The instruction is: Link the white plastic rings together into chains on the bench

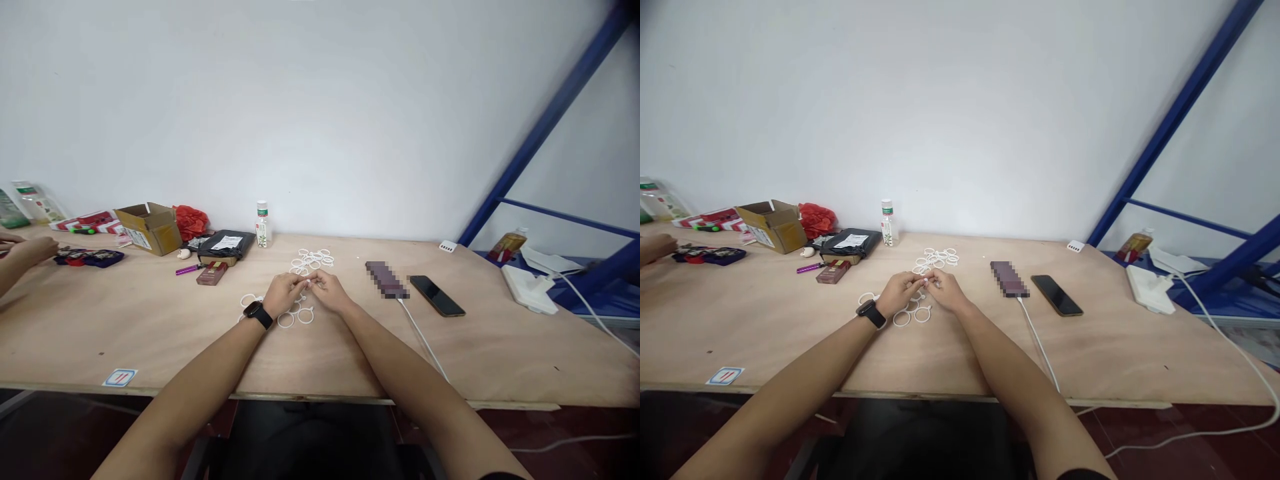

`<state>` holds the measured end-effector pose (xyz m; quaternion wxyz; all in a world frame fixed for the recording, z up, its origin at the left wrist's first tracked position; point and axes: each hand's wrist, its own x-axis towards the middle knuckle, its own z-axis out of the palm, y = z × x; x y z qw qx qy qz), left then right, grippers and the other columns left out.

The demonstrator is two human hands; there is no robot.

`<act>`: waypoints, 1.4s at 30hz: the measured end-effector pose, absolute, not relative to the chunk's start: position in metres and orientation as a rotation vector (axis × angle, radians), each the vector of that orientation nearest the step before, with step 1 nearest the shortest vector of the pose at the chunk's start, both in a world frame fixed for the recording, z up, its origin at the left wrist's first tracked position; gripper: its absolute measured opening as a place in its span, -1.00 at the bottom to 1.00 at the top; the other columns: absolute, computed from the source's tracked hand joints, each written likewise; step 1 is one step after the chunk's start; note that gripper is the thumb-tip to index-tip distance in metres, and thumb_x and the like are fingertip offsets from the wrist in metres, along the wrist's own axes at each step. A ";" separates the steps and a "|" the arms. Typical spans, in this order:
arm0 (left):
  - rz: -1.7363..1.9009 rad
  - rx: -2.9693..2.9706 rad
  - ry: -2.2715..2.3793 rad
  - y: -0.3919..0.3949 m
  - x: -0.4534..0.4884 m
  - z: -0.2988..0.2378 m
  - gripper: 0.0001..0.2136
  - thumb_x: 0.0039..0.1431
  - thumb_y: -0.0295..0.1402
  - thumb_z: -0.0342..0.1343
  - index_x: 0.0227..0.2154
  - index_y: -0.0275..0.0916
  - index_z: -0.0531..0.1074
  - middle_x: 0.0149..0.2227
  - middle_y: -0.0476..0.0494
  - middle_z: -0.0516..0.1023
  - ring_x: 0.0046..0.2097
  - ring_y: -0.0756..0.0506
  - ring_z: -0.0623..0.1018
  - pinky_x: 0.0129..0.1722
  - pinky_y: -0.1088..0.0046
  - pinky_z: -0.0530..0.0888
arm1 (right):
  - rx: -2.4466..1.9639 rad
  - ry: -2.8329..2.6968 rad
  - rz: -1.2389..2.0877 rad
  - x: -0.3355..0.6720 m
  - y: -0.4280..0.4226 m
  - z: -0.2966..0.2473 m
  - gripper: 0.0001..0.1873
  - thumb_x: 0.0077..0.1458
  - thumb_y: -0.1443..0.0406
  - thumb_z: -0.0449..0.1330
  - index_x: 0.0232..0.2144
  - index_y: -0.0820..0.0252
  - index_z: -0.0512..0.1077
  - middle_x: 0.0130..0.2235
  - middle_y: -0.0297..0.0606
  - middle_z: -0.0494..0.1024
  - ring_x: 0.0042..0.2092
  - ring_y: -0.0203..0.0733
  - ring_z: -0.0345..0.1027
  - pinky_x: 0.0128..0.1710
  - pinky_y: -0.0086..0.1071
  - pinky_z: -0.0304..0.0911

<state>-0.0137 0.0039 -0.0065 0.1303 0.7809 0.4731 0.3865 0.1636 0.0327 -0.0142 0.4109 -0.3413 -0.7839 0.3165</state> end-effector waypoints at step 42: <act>0.599 2.528 1.617 0.000 -0.015 -0.010 -0.62 0.18 -0.04 0.03 -0.53 -0.23 0.47 -0.26 -0.14 0.55 -0.14 -0.15 0.48 -0.02 0.20 0.21 | -1.264 -2.415 0.193 0.162 0.059 -0.034 -0.62 0.28 0.15 -0.02 0.08 0.02 0.37 0.14 -0.21 0.41 0.17 -0.06 0.18 0.15 -0.12 0.02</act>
